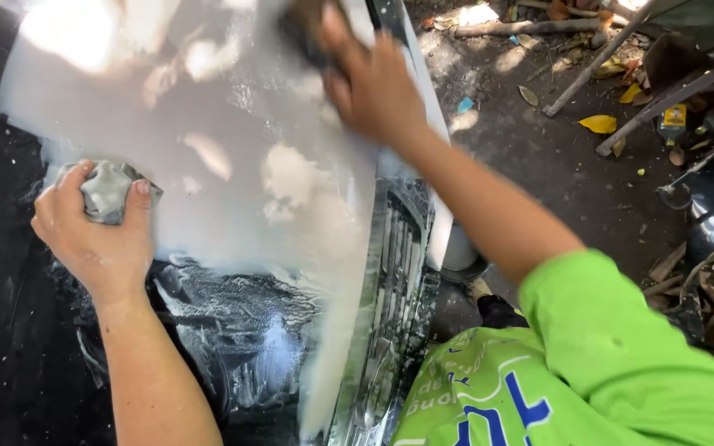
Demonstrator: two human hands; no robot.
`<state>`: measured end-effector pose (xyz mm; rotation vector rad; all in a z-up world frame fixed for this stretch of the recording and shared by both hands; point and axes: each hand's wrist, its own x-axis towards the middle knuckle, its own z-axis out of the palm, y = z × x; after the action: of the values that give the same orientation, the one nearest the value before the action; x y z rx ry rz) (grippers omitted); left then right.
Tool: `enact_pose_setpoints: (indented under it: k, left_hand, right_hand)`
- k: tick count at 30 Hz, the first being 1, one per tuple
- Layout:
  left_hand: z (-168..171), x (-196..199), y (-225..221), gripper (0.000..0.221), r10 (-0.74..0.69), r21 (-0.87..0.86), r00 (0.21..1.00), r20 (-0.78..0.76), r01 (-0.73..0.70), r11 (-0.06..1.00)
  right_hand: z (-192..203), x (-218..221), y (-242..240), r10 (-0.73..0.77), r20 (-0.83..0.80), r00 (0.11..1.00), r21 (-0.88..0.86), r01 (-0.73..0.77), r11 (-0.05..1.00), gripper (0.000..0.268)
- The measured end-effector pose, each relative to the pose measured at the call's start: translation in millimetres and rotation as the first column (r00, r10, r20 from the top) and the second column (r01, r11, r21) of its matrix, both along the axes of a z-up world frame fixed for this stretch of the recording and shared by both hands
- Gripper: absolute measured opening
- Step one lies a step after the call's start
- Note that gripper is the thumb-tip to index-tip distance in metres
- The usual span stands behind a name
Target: Sand and wipe the hood of a car using a sanding block and a wet cloth.
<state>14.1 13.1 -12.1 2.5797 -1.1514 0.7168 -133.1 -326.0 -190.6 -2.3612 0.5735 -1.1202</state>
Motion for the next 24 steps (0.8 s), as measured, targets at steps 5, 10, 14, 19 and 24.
enact_pose_setpoints:
  k: [5,10,14,19,24]
  left_hand:
    - [-10.0,9.1,12.9,0.049,-0.003,0.048,0.999,0.038,0.002,0.999]
    - [-4.8,7.1,2.5,0.050,0.036,0.006,0.999,-0.011,-0.036,0.999]
    - [-6.9,5.9,7.6,0.049,0.031,0.038,0.999,0.009,-0.031,0.999]
    - [-11.6,7.9,22.4,0.047,-0.013,0.088,0.999,0.053,0.009,0.996]
    - [-11.7,14.8,13.8,0.049,-0.018,0.057,0.998,0.053,0.015,0.998]
  right_hand:
    - [0.3,-93.7,74.8,0.235,-0.094,0.968,0.137,-0.221,0.966,0.081]
    - [-11.4,28.4,-20.1,0.092,-0.143,0.985,0.122,-0.075,0.990,0.073]
    - [4.5,21.6,-14.8,0.063,-0.085,0.994,0.188,-0.046,0.981,0.068]
    - [9.8,-99.6,79.0,0.250,-0.099,0.963,0.177,-0.230,0.957,0.079]
    - [-4.2,-19.0,14.2,0.171,-0.108,0.979,0.044,-0.167,0.985,0.074]
